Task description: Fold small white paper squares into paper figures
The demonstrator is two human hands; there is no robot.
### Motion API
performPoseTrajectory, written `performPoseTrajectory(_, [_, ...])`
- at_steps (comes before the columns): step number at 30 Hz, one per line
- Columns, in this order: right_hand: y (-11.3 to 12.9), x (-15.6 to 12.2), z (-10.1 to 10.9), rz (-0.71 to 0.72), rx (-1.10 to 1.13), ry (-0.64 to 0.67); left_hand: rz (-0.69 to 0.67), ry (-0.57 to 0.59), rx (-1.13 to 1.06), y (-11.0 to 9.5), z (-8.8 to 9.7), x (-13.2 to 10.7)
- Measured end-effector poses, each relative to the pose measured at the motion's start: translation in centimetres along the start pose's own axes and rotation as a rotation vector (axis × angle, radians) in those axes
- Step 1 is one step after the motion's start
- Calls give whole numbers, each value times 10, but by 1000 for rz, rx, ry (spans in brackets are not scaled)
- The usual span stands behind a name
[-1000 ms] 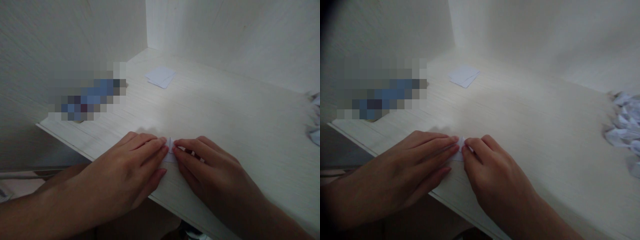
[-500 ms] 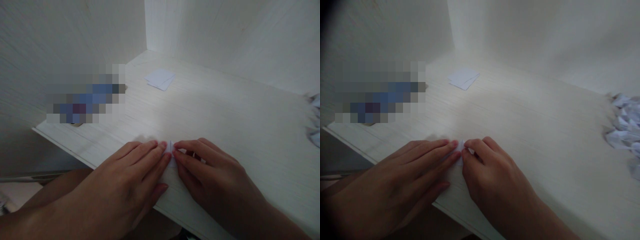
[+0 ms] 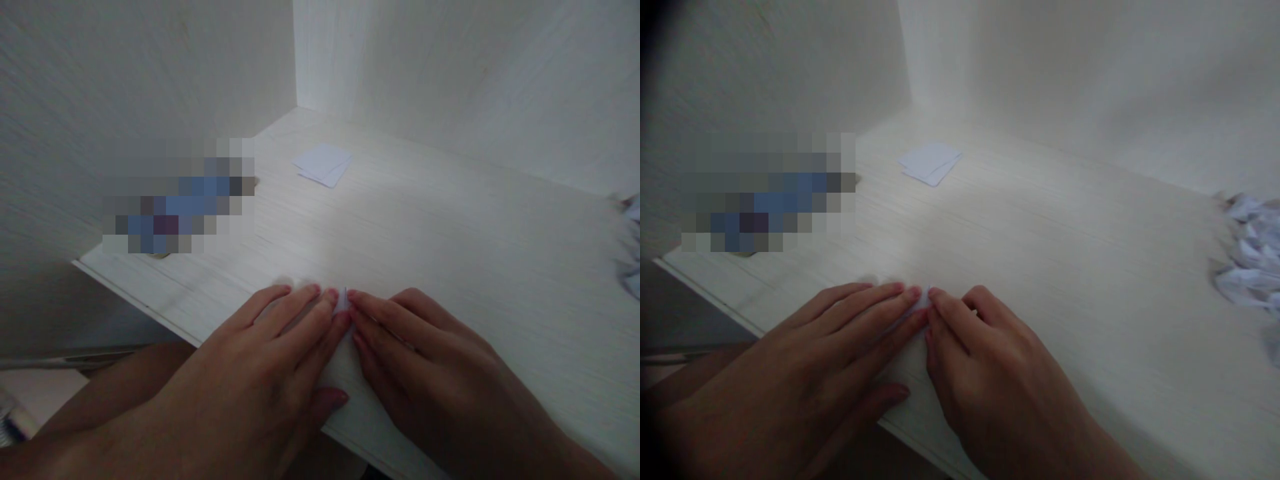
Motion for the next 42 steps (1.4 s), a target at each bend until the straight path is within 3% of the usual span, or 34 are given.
performPoseTrajectory(7, [7,-1,7,-32,-111,51,-1,-5,-3,-2,2,1])
performPoseTrajectory(14, [11,-1,-1,-44,-225,33,33,65,-24,-3,1,1])
performPoseTrajectory(20, [12,-6,-8,-28,-322,31,48,42,28,-4,0,3])
performPoseTrajectory(31, [35,-46,-3,-154,-345,-4,17,56,60,-2,2,5])
performPoseTrajectory(37, [57,-37,-12,-387,-246,19,14,209,-49,10,20,28])
performPoseTrajectory(42, [66,-34,-16,-506,-172,59,173,358,-223,27,32,62])
Point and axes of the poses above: each hand's wrist, its own x-axis towards the middle knuckle, its own z-axis out of the back of the hand, y = z × x, the point moved 2 cm from there along x, towards the middle knuckle, and after that the axes turned 11 degrees about y, right-handed, at the moved point
